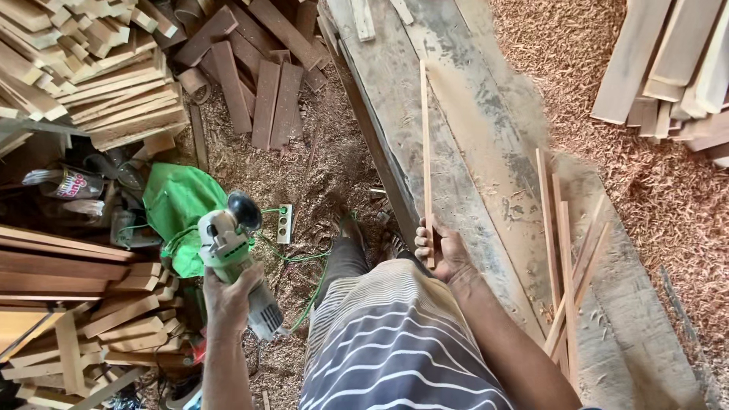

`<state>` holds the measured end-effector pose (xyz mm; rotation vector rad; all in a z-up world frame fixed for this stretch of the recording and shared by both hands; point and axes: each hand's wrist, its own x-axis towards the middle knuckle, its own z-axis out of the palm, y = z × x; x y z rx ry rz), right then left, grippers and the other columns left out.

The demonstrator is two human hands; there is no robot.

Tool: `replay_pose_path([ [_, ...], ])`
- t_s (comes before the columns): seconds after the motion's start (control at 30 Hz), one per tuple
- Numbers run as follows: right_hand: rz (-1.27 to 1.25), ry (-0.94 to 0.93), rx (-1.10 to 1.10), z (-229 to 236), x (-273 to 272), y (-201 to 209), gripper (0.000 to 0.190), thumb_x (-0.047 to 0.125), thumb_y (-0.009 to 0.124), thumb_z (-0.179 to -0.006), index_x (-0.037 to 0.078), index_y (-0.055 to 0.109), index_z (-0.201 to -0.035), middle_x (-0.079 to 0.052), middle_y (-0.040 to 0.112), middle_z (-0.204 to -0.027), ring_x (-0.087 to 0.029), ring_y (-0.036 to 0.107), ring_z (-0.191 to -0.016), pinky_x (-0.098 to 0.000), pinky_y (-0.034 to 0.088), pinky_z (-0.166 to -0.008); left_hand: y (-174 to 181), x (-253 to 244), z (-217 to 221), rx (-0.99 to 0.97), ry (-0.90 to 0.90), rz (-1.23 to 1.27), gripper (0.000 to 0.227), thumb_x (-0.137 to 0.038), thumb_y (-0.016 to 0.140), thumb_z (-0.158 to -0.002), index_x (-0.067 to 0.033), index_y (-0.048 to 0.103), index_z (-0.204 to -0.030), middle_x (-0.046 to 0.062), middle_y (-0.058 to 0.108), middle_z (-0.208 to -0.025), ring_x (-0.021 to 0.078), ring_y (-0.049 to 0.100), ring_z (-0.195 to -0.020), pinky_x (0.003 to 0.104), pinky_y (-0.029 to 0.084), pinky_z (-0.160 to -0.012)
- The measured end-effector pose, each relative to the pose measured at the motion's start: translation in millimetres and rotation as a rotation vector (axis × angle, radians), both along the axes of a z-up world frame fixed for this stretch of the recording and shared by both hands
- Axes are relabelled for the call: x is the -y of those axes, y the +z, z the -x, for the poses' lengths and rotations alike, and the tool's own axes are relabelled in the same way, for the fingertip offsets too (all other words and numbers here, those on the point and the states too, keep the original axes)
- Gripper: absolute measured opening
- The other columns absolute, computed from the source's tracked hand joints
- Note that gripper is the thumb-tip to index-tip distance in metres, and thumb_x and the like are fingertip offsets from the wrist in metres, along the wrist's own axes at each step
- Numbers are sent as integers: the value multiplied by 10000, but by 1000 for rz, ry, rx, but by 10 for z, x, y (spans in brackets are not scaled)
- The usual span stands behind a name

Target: The person sands thin wood strips using a handheld power grinder. They hold the strips against a surface on the floor while moving the grinder along the edges and sides of the wood.

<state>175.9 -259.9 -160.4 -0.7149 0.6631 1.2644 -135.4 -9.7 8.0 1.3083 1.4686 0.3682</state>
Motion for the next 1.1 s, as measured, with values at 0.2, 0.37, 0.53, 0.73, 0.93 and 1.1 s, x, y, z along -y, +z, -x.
replay_pose_path([
  [0.2,51,45,76,26,-49,82,350,430,591,-1036,113,646,-1175,4,554,-772,-110,534,-647,-204,434,-498,-279,-40,-45,192,61,-178,586,-144,932,-702,-114,610,-1191,75,692,-902,180,662,-809,403,564,-786],
  [0.37,140,67,145,86,-57,74,338,416,596,-1032,135,649,-1211,9,577,-801,-100,542,-652,-192,446,-501,-219,7,-113,193,66,-159,566,-121,930,-691,-129,621,-1165,39,701,-893,126,655,-799,354,568,-791],
  [0.53,164,72,164,76,-14,-62,298,369,655,-1012,127,634,-1184,4,611,-870,-97,600,-716,-177,490,-553,-314,41,-58,195,79,-159,557,-134,935,-707,-113,611,-1159,59,704,-904,154,664,-818,382,571,-791],
  [0.73,275,97,279,33,-20,142,296,279,702,-991,177,662,-1266,-68,649,-943,-162,657,-783,-217,550,-590,-223,134,5,184,100,-178,565,-162,938,-709,-103,595,-1154,77,685,-876,175,654,-791,398,567,-766],
  [0.93,258,18,261,-14,-68,66,284,197,724,-973,177,667,-1251,-116,677,-1006,-192,683,-853,-249,589,-658,-162,77,144,121,61,-231,538,-145,928,-730,-97,597,-1152,98,677,-883,200,653,-792,417,568,-759],
  [1.1,231,14,326,-29,-249,401,309,180,750,-946,177,687,-1249,-112,701,-962,-187,730,-859,-322,654,-724,166,-168,93,126,-8,-277,577,-125,902,-763,-101,571,-1235,120,670,-914,260,666,-784,448,581,-787],
])
